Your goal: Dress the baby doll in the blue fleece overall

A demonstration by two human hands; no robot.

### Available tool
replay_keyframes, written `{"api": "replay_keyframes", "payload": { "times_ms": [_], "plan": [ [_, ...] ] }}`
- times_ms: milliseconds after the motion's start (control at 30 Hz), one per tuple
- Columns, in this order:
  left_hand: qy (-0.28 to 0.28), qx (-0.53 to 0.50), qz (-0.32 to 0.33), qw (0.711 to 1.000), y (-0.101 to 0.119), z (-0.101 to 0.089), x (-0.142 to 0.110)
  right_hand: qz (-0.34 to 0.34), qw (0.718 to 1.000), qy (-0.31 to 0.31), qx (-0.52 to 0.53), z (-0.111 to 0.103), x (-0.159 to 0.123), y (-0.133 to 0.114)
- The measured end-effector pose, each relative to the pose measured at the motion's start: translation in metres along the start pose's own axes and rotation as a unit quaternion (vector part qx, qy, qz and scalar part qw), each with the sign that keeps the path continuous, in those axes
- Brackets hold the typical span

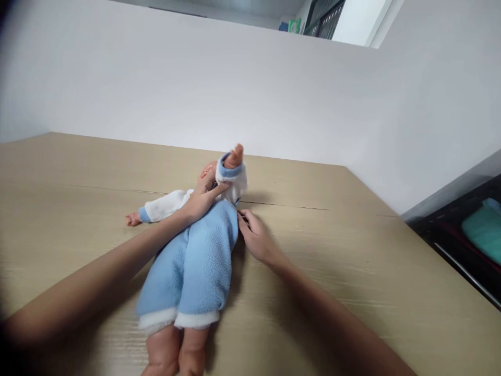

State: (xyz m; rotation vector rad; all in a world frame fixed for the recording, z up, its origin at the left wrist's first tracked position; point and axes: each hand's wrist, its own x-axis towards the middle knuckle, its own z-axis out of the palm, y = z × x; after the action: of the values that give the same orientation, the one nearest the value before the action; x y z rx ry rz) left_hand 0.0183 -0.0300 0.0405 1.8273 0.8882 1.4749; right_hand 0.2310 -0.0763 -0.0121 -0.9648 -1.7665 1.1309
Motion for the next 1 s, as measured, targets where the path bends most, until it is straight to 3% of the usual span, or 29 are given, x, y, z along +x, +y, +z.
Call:
{"api": "replay_keyframes", "payload": {
  "times_ms": [100,233,433,600,867,1000],
  "plan": [
    [0.059,-0.070,-0.005,0.996,-0.006,-0.013,-0.002,0.051,0.993,0.041,0.103,0.026,0.017,-0.001],
    [0.119,-0.126,-0.029,0.984,-0.010,-0.024,-0.005,0.066,0.986,0.040,0.148,0.051,0.034,-0.003],
    [0.157,-0.186,-0.094,0.965,-0.008,-0.037,-0.007,0.085,0.972,0.027,0.219,0.066,0.040,-0.010],
    [0.150,-0.234,-0.140,0.950,-0.007,-0.046,-0.010,0.054,0.985,0.001,0.161,0.062,0.034,-0.008],
    [0.131,-0.281,-0.118,0.943,-0.018,-0.074,-0.005,0.020,0.992,-0.087,0.095,0.060,0.034,-0.008],
    [0.141,-0.279,-0.101,0.944,-0.022,-0.080,-0.004,-0.005,0.998,-0.044,0.051,0.068,0.035,-0.006]
  ]
}}
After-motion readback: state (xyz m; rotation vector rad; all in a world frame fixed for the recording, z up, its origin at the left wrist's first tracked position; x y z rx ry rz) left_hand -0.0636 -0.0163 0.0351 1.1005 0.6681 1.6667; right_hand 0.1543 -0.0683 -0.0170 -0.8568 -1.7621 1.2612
